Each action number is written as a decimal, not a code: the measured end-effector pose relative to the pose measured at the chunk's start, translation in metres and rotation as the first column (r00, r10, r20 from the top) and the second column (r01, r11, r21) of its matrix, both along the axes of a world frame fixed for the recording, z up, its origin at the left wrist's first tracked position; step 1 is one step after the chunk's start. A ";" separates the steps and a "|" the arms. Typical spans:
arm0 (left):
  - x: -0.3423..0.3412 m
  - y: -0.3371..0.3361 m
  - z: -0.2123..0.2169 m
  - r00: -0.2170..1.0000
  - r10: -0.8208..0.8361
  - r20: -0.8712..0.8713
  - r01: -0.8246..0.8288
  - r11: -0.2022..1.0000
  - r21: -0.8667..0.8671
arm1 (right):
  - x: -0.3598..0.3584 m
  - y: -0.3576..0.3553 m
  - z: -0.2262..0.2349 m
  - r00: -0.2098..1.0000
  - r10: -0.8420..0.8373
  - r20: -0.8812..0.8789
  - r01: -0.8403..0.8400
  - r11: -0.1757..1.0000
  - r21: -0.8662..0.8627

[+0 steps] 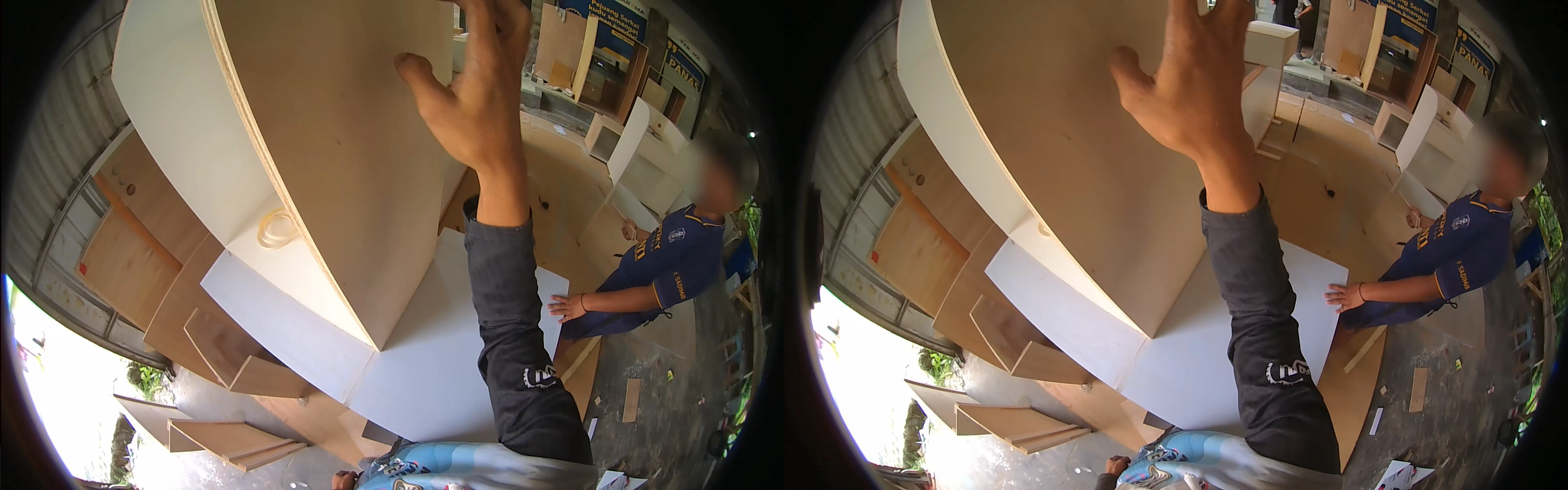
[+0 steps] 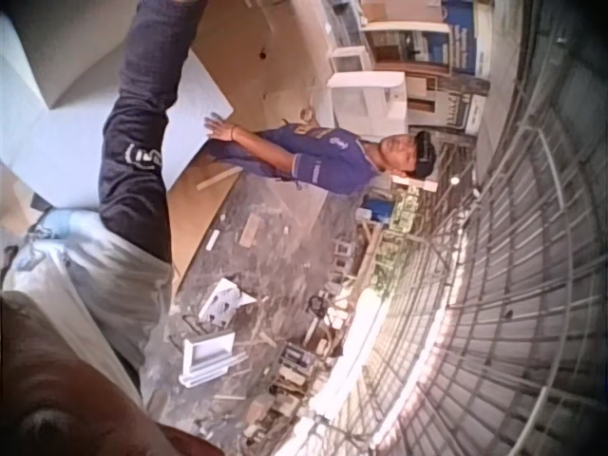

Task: The person uses a tape measure to take measurements of various wooden panels and a partially constructed cabinet by hand.

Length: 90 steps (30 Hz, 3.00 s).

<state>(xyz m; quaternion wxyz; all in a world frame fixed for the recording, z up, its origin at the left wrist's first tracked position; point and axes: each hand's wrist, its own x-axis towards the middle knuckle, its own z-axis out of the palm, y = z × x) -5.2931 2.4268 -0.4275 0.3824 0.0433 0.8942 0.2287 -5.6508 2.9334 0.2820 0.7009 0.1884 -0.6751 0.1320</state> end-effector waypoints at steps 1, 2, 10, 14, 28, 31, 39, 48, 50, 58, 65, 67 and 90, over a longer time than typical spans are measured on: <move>0.001 -0.006 -0.006 0.996 -0.062 -0.067 0.063 0.998 0.015 | -0.007 0.001 0.013 0.998 0.053 0.033 -0.052 0.998 -0.042; 0.004 -0.011 -0.012 0.984 -0.120 -0.134 0.125 0.992 0.025 | -0.014 0.002 0.025 0.992 0.108 0.064 -0.103 0.991 -0.086; 0.004 -0.005 -0.015 0.982 -0.070 -0.177 0.081 0.995 0.055 | -0.146 0.081 0.117 0.856 0.515 0.045 -0.427 0.754 -0.499; 0.006 0.005 -0.019 0.989 -0.037 -0.142 0.043 0.998 0.037 | -0.142 0.097 0.120 0.700 0.685 0.202 -0.494 0.668 -0.557; 0.034 -0.013 -0.032 0.946 -0.053 -0.319 0.070 0.997 0.043 | -0.089 0.109 -0.067 0.840 0.541 0.040 -0.337 0.577 -0.744; 0.024 -0.001 -0.050 0.961 0.075 -0.265 -0.050 0.994 0.100 | -0.093 0.312 -0.209 0.890 0.173 0.422 0.373 0.256 -0.892; 0.054 -0.014 -0.039 0.974 0.183 -0.136 -0.166 0.978 0.123 | 0.080 0.303 -0.351 0.406 0.186 0.895 0.910 0.006 -0.414; 0.011 0.014 0.001 0.975 -0.022 -0.219 0.050 0.991 0.124 | 0.101 0.121 -0.459 0.407 0.704 0.582 0.642 0.232 -0.731; 0.008 0.017 0.012 0.990 0.100 -0.101 -0.085 0.986 0.144 | 0.109 0.061 -0.491 -0.025 0.599 0.800 0.682 0.596 -0.425; 0.028 -0.022 0.019 0.974 0.039 -0.222 -0.007 0.990 0.141 | 0.072 0.021 -0.492 -0.632 -0.061 0.772 0.411 0.818 0.401; 0.058 -0.037 0.008 0.978 0.206 -0.041 -0.199 0.971 0.132 | 0.137 -0.117 -0.511 -0.409 -0.253 0.877 -0.117 0.967 0.224; 0.065 -0.051 -0.009 0.981 0.187 -0.052 -0.174 0.967 0.184 | 0.151 -0.170 -0.536 -0.121 -0.241 0.963 -0.307 0.932 0.195; 0.037 -0.010 0.025 0.811 0.579 0.091 -0.581 0.775 0.249 | 0.117 -0.029 -0.508 -0.437 -0.188 0.880 0.063 0.969 0.238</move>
